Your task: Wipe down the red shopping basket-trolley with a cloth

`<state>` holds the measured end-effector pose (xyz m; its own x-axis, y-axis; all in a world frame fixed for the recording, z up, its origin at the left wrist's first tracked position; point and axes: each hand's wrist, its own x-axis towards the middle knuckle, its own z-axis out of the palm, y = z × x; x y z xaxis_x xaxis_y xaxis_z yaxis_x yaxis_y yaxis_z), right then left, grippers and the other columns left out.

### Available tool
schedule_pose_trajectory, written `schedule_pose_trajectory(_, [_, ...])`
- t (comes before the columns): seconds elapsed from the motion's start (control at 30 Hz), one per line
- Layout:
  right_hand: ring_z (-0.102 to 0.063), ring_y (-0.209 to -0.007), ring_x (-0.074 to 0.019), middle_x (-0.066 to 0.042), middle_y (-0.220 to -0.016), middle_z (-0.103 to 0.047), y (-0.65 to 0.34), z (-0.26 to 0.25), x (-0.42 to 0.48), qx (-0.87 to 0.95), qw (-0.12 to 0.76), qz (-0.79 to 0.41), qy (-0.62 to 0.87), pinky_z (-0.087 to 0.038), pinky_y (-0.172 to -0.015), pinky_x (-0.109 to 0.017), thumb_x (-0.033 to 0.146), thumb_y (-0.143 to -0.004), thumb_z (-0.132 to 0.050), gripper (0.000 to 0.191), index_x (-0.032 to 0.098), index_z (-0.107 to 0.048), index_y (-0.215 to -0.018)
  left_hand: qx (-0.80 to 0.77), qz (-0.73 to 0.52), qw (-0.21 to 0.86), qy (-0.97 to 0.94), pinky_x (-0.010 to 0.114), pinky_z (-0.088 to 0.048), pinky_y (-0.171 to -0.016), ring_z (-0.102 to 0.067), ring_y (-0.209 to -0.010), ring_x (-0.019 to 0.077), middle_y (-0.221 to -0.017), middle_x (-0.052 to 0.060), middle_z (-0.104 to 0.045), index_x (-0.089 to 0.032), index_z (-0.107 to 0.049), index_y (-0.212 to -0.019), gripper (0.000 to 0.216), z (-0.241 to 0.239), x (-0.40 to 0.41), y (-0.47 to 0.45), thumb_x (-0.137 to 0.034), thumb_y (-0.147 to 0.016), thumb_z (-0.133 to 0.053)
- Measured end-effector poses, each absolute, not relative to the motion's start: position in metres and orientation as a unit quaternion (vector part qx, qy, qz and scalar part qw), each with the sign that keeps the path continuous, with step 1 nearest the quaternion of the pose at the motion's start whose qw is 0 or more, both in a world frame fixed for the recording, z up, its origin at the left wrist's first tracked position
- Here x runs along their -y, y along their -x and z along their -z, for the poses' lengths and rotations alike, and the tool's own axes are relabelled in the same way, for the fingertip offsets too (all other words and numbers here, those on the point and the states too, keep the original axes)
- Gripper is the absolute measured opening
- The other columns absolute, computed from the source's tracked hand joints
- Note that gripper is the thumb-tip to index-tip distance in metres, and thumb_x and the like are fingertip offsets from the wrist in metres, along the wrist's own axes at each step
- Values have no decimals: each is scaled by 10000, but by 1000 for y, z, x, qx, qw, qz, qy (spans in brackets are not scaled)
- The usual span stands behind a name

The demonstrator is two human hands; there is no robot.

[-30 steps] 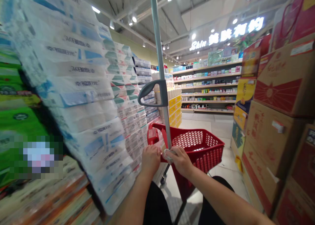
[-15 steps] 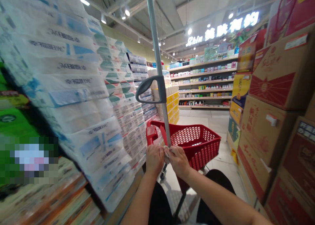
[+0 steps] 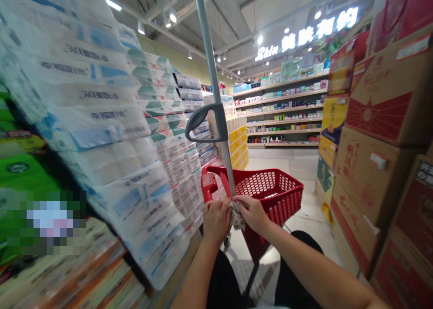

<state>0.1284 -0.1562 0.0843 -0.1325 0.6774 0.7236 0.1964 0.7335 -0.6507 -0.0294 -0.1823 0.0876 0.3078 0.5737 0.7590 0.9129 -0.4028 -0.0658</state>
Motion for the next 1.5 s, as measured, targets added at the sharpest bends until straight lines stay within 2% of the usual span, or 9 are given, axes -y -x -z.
schedule_pose_trajectory(0.13, [-588,-1086,-217,-96,-1140,-651,-133,-77,146,695,608,-129,362,-462,-968,-390,233,-913,-454,290,194,-619,-1148,490,410,227,735,395,-413,-886,-589,-940,209,-1007,66,-651,-199,-549,-1044,172,-87,173,35,-209,-926,-424])
schedule_pose_trajectory(0.27, [-573,-1063,-248,-109,-1127,-642,-121,-53,138,756,513,-61,402,-438,-960,-440,278,-929,-461,325,180,-548,-1226,522,493,189,669,356,-466,-826,-578,-952,214,-1021,83,-610,-184,-520,-1091,221,-102,165,50,-173,-879,-460])
schedule_pose_trajectory(0.43, [-534,-1016,-264,-114,-1045,-616,-116,-33,135,775,470,14,422,-408,-952,-446,316,-926,-490,267,143,-546,-1121,524,353,225,742,415,-391,-947,-524,-1065,251,-1002,44,-633,-230,-616,-864,153,-116,174,47,-137,-830,-499])
schedule_pose_trajectory(0.6, [-523,-978,-252,-101,-1001,-606,-120,-32,137,775,477,49,412,-413,-939,-427,312,-916,-506,232,155,-539,-1084,512,234,228,795,389,-430,-761,-573,-829,225,-820,54,-646,-204,-621,-840,230,-119,174,30,-356,-916,-465])
schedule_pose_trajectory(0.73, [-524,-965,-253,-98,-983,-605,-122,-32,136,784,468,60,403,-425,-916,-425,299,-912,-508,223,157,-539,-1081,439,186,234,847,376,-458,-775,-581,-818,205,-772,54,-645,-208,-633,-732,279,-125,163,37,-311,-929,-463])
schedule_pose_trajectory(0.9, [-513,-979,-256,-99,-1001,-599,-120,-32,131,785,463,66,405,-419,-933,-427,298,-920,-497,228,150,-530,-1090,360,279,317,832,410,-446,-963,-526,-1119,228,-1103,80,-636,-224,-634,-1066,209,-105,175,55,-219,-916,-488])
schedule_pose_trajectory(1.07, [-503,-974,-255,-101,-1001,-594,-120,-32,132,789,457,56,406,-412,-933,-424,304,-921,-501,225,143,-537,-1074,423,374,250,787,369,-472,-938,-544,-1061,214,-1092,90,-616,-198,-584,-1154,266,-101,185,57,-273,-927,-467])
schedule_pose_trajectory(1.3, [-511,-964,-248,-107,-1006,-593,-124,-32,135,791,459,57,399,-408,-927,-427,297,-920,-482,215,153,-543,-1069,554,300,248,736,383,-475,-757,-564,-868,236,-862,79,-610,-200,-636,-796,215,-127,175,35,-297,-894,-471])
schedule_pose_trajectory(1.5, [-519,-980,-252,-105,-1019,-594,-129,-29,135,792,462,48,396,-394,-944,-437,312,-918,-489,232,160,-534,-1087,448,282,292,797,378,-410,-918,-545,-1074,233,-1148,91,-609,-195,-596,-1016,188,-113,193,28,-199,-856,-497])
